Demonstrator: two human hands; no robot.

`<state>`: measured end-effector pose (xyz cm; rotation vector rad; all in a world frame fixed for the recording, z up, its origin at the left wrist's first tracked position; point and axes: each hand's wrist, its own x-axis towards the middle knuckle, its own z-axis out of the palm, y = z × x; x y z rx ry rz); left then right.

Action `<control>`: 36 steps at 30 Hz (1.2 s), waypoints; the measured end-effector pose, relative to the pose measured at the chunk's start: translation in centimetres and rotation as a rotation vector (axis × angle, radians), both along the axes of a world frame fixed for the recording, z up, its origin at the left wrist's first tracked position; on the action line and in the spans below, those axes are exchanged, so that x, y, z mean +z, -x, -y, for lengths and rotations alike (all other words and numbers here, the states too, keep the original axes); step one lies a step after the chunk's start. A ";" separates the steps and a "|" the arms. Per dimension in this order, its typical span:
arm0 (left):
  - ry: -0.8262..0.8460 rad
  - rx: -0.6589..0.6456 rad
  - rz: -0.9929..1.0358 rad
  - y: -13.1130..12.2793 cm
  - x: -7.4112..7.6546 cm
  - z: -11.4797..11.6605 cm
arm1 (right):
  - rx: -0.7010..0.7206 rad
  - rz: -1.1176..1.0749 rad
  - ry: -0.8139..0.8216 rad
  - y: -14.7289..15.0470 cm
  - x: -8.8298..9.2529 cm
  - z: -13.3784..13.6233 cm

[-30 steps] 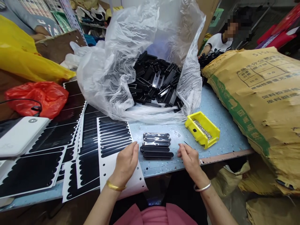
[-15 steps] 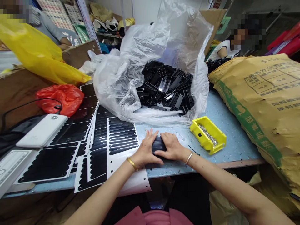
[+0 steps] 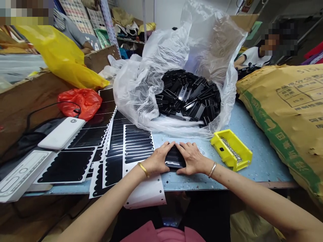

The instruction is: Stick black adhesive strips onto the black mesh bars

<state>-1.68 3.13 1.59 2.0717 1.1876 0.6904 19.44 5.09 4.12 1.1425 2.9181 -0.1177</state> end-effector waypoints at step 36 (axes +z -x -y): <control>-0.407 0.441 0.126 -10.1 2.4 3.0 | -0.853 -2.173 1.135 0.9 -0.7 2.8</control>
